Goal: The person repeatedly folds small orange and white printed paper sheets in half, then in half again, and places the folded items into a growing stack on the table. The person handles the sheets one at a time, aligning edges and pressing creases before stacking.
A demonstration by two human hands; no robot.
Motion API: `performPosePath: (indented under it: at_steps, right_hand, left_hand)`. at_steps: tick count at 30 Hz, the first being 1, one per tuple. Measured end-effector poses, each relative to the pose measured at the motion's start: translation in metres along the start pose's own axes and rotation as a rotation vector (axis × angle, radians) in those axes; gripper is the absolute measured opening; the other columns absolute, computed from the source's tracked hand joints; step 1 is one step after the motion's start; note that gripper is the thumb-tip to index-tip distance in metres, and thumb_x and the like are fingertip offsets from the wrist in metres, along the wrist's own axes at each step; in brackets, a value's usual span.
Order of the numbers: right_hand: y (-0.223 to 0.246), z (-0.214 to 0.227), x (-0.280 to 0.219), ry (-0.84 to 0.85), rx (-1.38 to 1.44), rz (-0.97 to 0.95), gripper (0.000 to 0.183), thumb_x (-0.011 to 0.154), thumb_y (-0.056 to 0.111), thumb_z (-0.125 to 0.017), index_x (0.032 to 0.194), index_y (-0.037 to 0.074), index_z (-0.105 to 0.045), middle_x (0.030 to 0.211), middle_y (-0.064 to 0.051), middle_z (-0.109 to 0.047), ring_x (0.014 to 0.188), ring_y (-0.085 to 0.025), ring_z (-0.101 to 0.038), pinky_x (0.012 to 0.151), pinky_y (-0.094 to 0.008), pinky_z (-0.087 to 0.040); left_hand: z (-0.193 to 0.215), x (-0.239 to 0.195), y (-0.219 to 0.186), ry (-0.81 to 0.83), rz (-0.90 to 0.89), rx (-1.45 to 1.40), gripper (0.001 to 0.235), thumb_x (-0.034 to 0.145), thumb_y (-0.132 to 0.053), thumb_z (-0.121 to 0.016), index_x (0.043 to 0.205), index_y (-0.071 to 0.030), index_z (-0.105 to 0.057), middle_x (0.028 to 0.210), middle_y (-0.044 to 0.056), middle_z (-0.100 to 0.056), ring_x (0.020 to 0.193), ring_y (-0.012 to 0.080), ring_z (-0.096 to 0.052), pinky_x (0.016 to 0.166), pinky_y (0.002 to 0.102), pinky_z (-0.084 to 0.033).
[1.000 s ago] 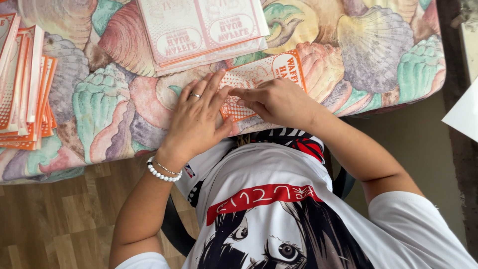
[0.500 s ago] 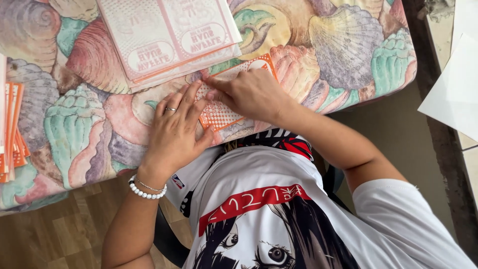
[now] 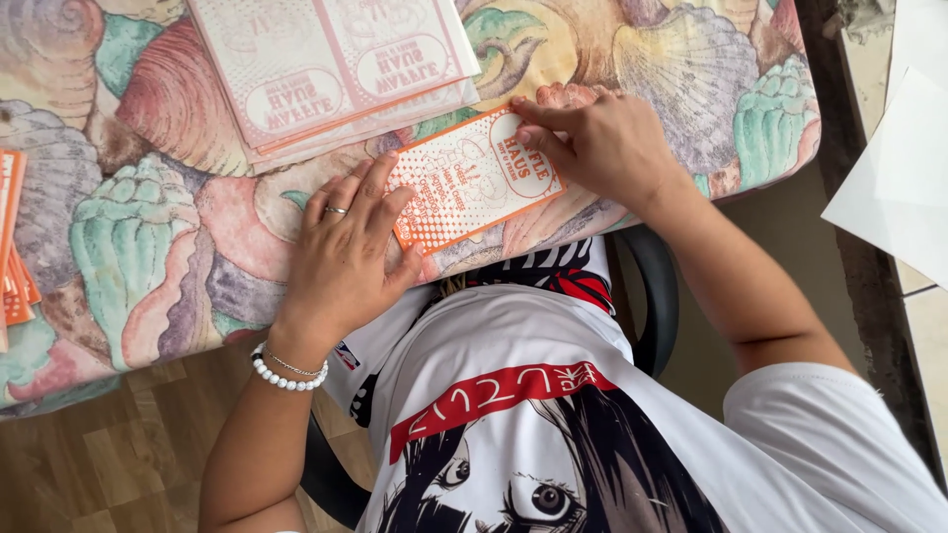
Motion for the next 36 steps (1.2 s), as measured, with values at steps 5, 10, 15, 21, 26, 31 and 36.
performPosePath:
  at_steps: [5,10,15,21,26,31,36]
  right_hand:
    - [0.002,0.001,-0.003,-0.067,-0.030,0.012,0.036,0.111,0.047,-0.057,0.134,0.032,-0.079,0.044,-0.001,-0.052,0.041,-0.026,-0.053,0.040,-0.038,-0.040]
    - [0.002,-0.001,-0.005,-0.034,-0.074,0.000,0.036,0.109,0.051,-0.058,0.139,0.038,-0.075,0.049,0.000,-0.059,0.049,-0.030,-0.061,0.042,-0.041,-0.045]
    - [0.033,0.035,-0.018,-0.303,-0.097,0.140,0.034,0.110,0.046,-0.070,0.128,0.018,-0.075,0.074,0.005,-0.059,0.069,-0.016,-0.061,0.045,-0.030,-0.039]
    - [0.107,0.046,-0.036,-0.054,0.488,0.561,0.011,0.102,0.003,-0.065,0.108,0.002,-0.074,0.104,-0.010,-0.065,0.085,-0.030,-0.062,0.071,-0.040,-0.053]
    - [0.102,0.033,-0.041,-0.053,0.468,0.572,0.020,0.107,0.007,-0.054,0.117,-0.002,-0.070,0.106,-0.011,-0.064,0.087,-0.031,-0.059,0.078,-0.040,-0.052]
    - [0.105,0.036,-0.037,-0.040,0.459,0.599,0.018,0.106,0.008,-0.057,0.113,-0.003,-0.070,0.106,-0.010,-0.065,0.084,-0.030,-0.058,0.076,-0.040,-0.051]
    - [0.110,0.042,-0.040,-0.114,0.331,0.605,0.011,0.107,0.006,-0.060,0.108,-0.002,-0.067,0.109,-0.012,-0.057,0.097,-0.032,-0.059,0.079,-0.041,-0.053]
  left_hand:
    - [-0.001,-0.001,0.001,-0.010,-0.003,-0.001,0.048,0.095,-0.039,-0.059,0.134,-0.012,-0.056,0.160,0.014,-0.046,0.140,0.0339,-0.052,0.112,0.048,-0.040]
    - [-0.002,-0.002,0.001,-0.007,-0.001,-0.011,0.048,0.094,-0.039,-0.058,0.134,-0.012,-0.056,0.161,0.015,-0.045,0.140,0.0347,-0.050,0.112,0.049,-0.039]
    - [-0.005,-0.004,0.002,0.007,-0.021,0.010,0.051,0.098,-0.044,-0.058,0.141,-0.015,-0.056,0.163,0.013,-0.041,0.142,0.0319,-0.049,0.115,0.048,-0.037]
    - [-0.006,-0.003,0.002,0.034,-0.007,-0.006,0.052,0.097,-0.041,-0.061,0.141,-0.014,-0.057,0.166,0.012,-0.035,0.144,0.0324,-0.046,0.115,0.049,-0.037]
    - [-0.005,-0.002,0.002,0.027,-0.003,0.006,0.050,0.097,-0.042,-0.060,0.138,-0.015,-0.057,0.165,0.013,-0.038,0.142,0.0318,-0.048,0.114,0.047,-0.037]
    - [-0.003,-0.001,0.004,0.003,-0.004,-0.004,0.051,0.093,-0.040,-0.065,0.137,-0.014,-0.058,0.163,0.011,-0.041,0.139,0.0320,-0.052,0.112,0.048,-0.039]
    - [0.003,0.001,0.004,-0.019,-0.001,-0.053,0.045,0.092,-0.039,-0.066,0.130,-0.015,-0.062,0.159,0.009,-0.047,0.133,0.0292,-0.054,0.107,0.045,-0.039]
Point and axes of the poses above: each hand's wrist, its own x-axis towards the middle knuckle, its own z-axis out of the back of the hand, y = z × x, the point moved 7 cm from there along x, towards the middle knuckle
